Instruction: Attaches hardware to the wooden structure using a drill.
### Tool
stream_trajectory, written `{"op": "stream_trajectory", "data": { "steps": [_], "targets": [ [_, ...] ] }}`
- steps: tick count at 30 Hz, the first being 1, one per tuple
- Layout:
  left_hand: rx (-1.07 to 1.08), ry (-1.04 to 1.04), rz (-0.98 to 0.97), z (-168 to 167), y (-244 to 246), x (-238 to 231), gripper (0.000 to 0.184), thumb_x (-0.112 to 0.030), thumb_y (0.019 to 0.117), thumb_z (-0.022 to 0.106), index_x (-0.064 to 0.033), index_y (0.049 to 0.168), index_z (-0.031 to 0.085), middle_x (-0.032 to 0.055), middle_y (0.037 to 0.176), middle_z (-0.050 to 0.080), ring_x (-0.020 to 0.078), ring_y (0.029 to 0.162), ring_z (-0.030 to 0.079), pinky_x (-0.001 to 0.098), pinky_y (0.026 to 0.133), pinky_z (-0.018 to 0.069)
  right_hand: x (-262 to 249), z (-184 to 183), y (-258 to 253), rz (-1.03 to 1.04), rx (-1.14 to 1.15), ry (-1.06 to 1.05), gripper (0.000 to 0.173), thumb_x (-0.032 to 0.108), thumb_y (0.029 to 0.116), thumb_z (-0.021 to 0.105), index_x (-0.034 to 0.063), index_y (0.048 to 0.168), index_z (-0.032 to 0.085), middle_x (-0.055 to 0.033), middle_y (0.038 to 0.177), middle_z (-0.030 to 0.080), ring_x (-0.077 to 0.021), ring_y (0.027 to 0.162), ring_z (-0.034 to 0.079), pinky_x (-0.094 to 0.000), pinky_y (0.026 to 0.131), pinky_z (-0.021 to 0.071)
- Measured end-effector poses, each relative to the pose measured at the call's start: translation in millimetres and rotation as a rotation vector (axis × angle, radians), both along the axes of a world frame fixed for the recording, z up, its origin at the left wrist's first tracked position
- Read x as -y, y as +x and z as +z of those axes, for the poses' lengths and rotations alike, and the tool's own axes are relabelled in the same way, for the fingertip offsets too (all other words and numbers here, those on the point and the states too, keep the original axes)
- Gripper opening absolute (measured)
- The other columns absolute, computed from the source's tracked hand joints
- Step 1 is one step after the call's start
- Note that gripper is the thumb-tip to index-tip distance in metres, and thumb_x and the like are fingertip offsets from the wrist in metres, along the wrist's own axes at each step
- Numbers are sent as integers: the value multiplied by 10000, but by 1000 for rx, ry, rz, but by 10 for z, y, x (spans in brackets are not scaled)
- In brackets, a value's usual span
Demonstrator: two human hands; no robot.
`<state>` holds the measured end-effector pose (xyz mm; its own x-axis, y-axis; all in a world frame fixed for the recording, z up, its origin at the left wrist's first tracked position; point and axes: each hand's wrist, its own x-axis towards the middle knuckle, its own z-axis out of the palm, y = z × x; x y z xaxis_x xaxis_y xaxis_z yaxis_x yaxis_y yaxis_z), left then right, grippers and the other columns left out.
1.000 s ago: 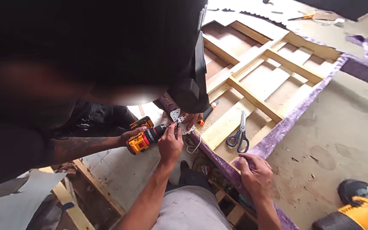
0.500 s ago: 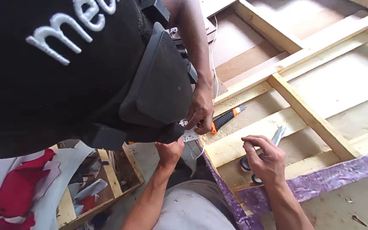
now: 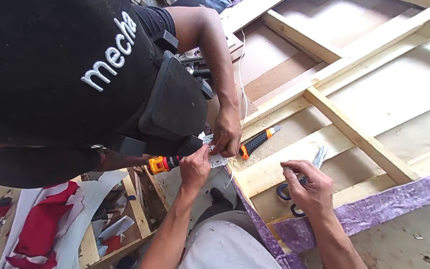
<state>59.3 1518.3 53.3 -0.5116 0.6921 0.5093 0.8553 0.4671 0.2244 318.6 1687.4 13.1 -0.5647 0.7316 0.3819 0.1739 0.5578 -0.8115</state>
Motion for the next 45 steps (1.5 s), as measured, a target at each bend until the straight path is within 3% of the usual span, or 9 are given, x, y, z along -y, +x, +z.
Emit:
{"op": "stream_trajectory", "data": {
  "steps": [3,16,30,45],
  "targets": [
    [-10,-43,-2,14,-18,3,206,-177,999,601,-101,975,791,67,830,712,217,796,702,355,682,570,3,4,-2,6,3,-7,264,197,988,548,41,1026,758,-83,998,738,-97,844,697,-259,750,596],
    [91,-252,-112,219,-210,-111,240,-205,1016,568,-120,987,790,62,880,711,238,861,688,383,773,565,7,17,-8,7,-8,-1,264,198,988,546,45,1023,758,-79,995,739,-93,850,696,-256,752,593],
    [133,-378,-155,345,-277,-136,262,-228,1028,541,-139,1018,787,61,931,723,252,923,690,425,798,565,9,40,2,16,-27,1,263,196,987,543,51,1032,759,-77,1004,740,-101,867,699,-269,760,596],
    [80,-475,-148,423,-274,-187,250,-199,1015,535,-123,1005,773,72,941,717,275,934,692,462,756,565,14,38,4,15,-33,6,256,189,987,546,56,1036,759,-74,1009,741,-97,863,697,-259,758,593]
  ]
}}
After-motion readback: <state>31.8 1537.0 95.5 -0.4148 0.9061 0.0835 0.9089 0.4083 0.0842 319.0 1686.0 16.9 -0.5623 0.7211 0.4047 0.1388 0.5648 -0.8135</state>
